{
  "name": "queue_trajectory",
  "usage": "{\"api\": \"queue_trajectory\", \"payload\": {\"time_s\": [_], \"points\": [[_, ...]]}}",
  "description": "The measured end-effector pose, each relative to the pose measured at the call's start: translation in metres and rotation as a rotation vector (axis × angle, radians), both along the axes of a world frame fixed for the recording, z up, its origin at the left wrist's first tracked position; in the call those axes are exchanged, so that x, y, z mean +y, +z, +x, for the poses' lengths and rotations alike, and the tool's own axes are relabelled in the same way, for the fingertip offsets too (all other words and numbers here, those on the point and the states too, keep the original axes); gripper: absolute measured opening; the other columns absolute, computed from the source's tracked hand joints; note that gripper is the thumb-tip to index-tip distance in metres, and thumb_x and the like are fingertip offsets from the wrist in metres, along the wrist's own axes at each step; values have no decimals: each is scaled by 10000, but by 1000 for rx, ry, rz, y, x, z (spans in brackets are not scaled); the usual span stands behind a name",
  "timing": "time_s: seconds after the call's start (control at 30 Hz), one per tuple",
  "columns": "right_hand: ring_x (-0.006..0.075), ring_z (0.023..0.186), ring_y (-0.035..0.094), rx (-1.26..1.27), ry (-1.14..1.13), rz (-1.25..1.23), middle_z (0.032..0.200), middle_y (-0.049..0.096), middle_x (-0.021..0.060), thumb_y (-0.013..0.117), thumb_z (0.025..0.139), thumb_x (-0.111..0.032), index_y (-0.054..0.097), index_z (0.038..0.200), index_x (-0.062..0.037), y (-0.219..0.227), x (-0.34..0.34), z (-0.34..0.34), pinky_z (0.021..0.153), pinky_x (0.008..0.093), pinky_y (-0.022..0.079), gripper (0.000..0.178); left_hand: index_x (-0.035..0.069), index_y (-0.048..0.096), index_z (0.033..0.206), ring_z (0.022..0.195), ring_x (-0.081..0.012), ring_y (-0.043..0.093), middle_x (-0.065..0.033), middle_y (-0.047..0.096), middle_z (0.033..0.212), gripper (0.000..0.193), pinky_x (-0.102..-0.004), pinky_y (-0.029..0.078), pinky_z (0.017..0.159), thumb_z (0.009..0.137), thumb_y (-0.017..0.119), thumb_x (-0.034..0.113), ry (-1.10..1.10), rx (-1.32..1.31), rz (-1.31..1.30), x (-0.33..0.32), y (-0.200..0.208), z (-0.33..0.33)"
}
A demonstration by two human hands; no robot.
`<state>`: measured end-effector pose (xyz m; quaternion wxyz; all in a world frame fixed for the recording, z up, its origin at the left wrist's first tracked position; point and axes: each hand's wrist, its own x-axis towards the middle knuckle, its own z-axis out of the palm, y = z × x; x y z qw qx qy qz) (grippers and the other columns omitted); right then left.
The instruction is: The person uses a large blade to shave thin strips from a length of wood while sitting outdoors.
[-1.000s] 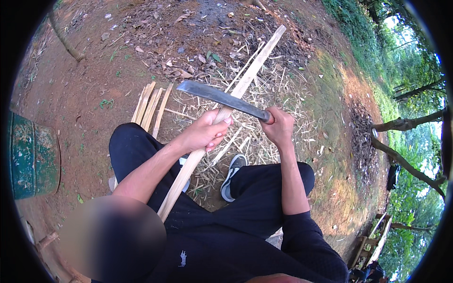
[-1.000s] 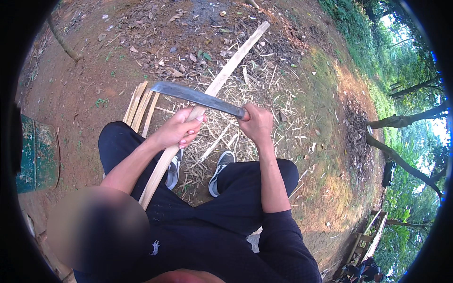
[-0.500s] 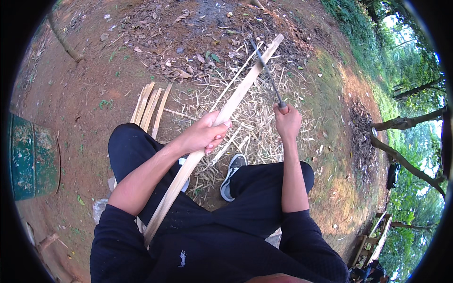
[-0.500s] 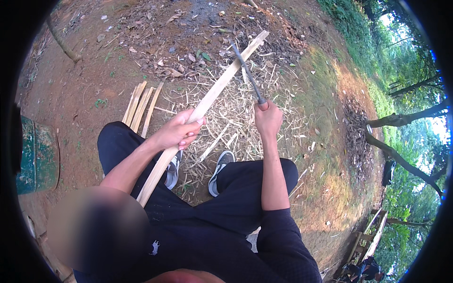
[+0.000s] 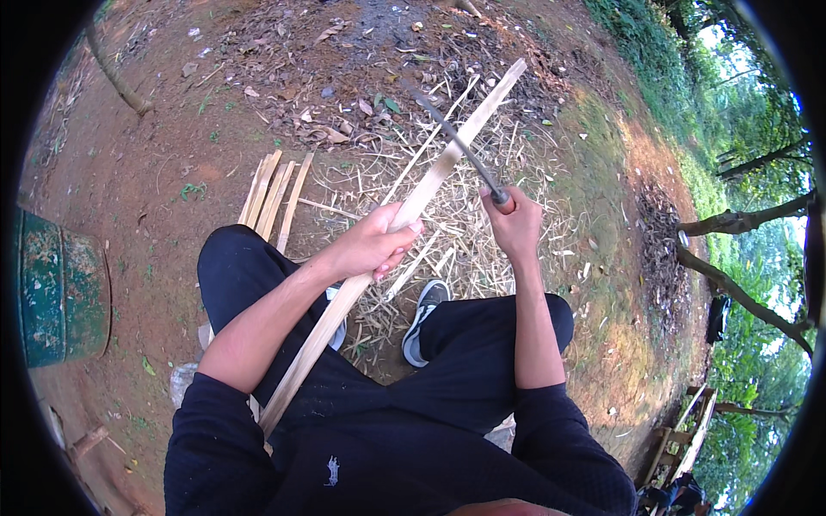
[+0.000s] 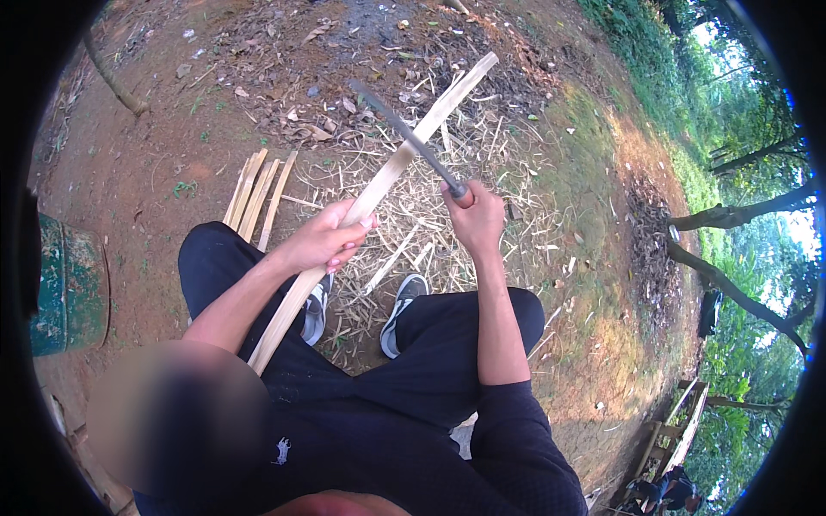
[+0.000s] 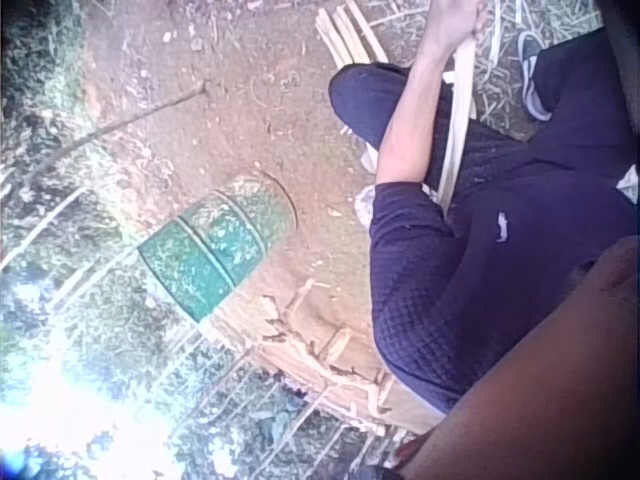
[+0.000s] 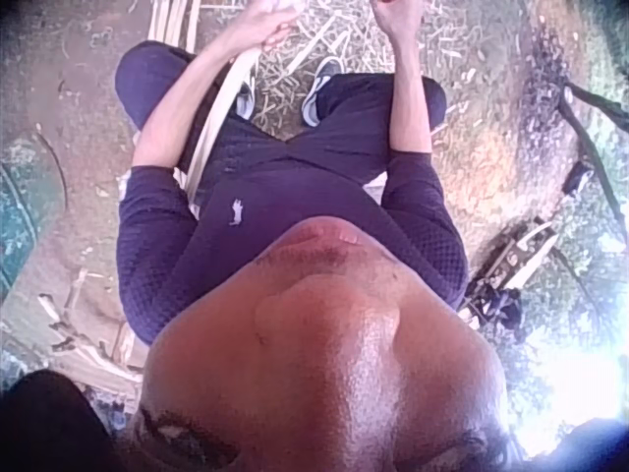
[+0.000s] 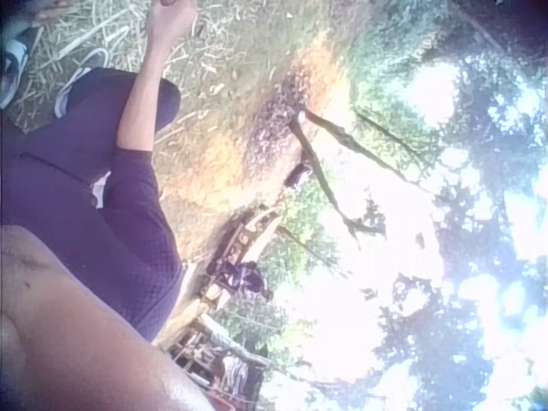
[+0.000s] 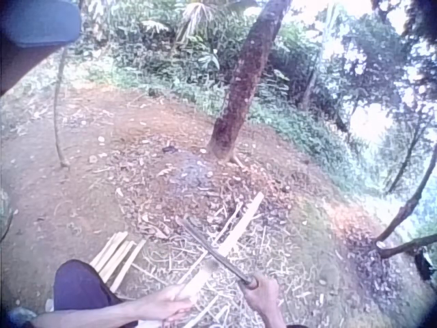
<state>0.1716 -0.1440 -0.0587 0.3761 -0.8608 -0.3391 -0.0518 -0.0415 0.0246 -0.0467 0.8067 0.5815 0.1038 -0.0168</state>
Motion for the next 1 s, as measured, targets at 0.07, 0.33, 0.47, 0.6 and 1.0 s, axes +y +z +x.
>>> {"api": "queue_trajectory", "payload": {"time_s": [0.07,0.33,0.47,0.6,1.0], "points": [[213,509,566,-112,99,-4,560,583,84,782,835,-285,664,752,-44,-2,1,-3,517,366,443,281,25,438,1042,400,-17,411,56,422,647,165,-200,366,335,1052,490,182,7,-6,-12,0,-1,0],[325,600,653,-277,250,-100,652,646,128,796,737,-215,692,796,-83,-10,4,-6,566,403,496,178,53,428,972,400,-26,410,55,429,626,183,-210,354,339,1055,493,203,20,6,6,-1,-6,1],[315,598,658,-235,235,-100,636,641,130,813,735,-218,698,794,-71,-10,5,-9,572,386,499,196,46,435,1003,416,-28,412,51,428,635,190,-214,356,346,1057,495,217,25,25,24,-2,-4,0],[316,595,659,-238,227,-113,624,635,132,815,741,-224,699,794,-71,-8,4,-9,569,388,499,200,34,451,1064,435,-28,415,50,429,652,202,-215,358,355,1059,494,231,31,55,74,-4,-2,-1],[322,592,654,-207,307,-84,630,629,131,778,745,-191,674,792,-72,-7,6,-20,554,402,496,165,-5,540,1210,493,-81,439,23,441,642,386,-278,389,463,1096,364,320,117,24,465,-12,-23,4]]}}
